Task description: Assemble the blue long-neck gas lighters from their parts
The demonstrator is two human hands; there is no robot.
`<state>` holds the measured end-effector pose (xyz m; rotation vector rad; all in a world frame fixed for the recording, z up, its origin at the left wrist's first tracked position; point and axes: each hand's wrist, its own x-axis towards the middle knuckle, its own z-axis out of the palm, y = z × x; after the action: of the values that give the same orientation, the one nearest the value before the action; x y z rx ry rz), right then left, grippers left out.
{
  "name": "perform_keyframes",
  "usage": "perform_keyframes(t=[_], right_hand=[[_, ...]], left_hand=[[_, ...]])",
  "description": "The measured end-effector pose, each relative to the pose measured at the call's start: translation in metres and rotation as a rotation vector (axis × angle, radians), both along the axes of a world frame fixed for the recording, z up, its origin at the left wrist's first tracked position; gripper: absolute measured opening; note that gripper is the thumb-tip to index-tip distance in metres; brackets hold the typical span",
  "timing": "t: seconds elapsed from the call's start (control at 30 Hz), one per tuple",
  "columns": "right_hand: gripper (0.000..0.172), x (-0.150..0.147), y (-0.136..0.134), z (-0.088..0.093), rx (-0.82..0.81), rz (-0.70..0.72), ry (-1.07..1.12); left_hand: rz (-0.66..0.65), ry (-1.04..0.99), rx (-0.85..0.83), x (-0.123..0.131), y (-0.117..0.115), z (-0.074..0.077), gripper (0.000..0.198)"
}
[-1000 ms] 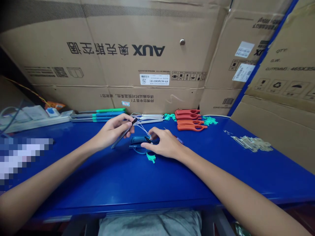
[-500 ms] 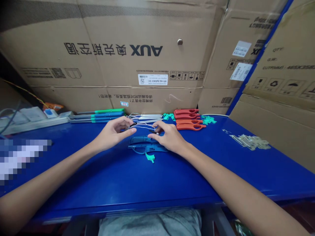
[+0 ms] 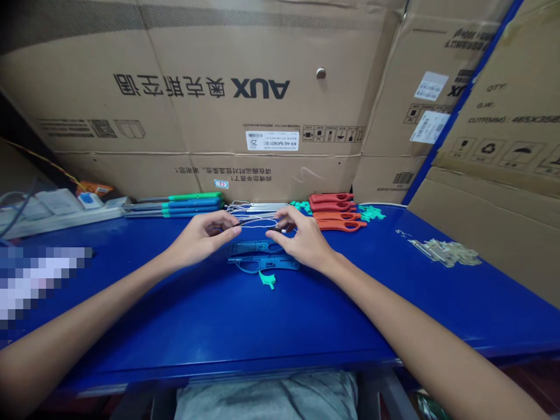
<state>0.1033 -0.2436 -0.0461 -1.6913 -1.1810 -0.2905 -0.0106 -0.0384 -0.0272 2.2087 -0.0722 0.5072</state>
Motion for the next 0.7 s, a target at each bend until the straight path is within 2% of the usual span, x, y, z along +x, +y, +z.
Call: perform_keyframes(t=[0.33,0.53,0.7], right_hand=[[0.019,-0.0049,-0.0036,0.0075,-0.069,-0.107,-0.084],[0.018,-0.0052,-0.0043,0.0061,-0.006,-0.085,-0.142],[0.013,-0.0083,-0.0042,0.0066,0.002,-0.079,-0.253]], left_hand=[[0.046,-0.004,-0.045,-0.0023,-0.0016,0.0028,0.032],[0.008,0.015,0.058,-0.0009,0.0022,-0.0002,0.028],[0.03,0.011,0.142,-0.0001,0.0041,-0.0024,0.031]])
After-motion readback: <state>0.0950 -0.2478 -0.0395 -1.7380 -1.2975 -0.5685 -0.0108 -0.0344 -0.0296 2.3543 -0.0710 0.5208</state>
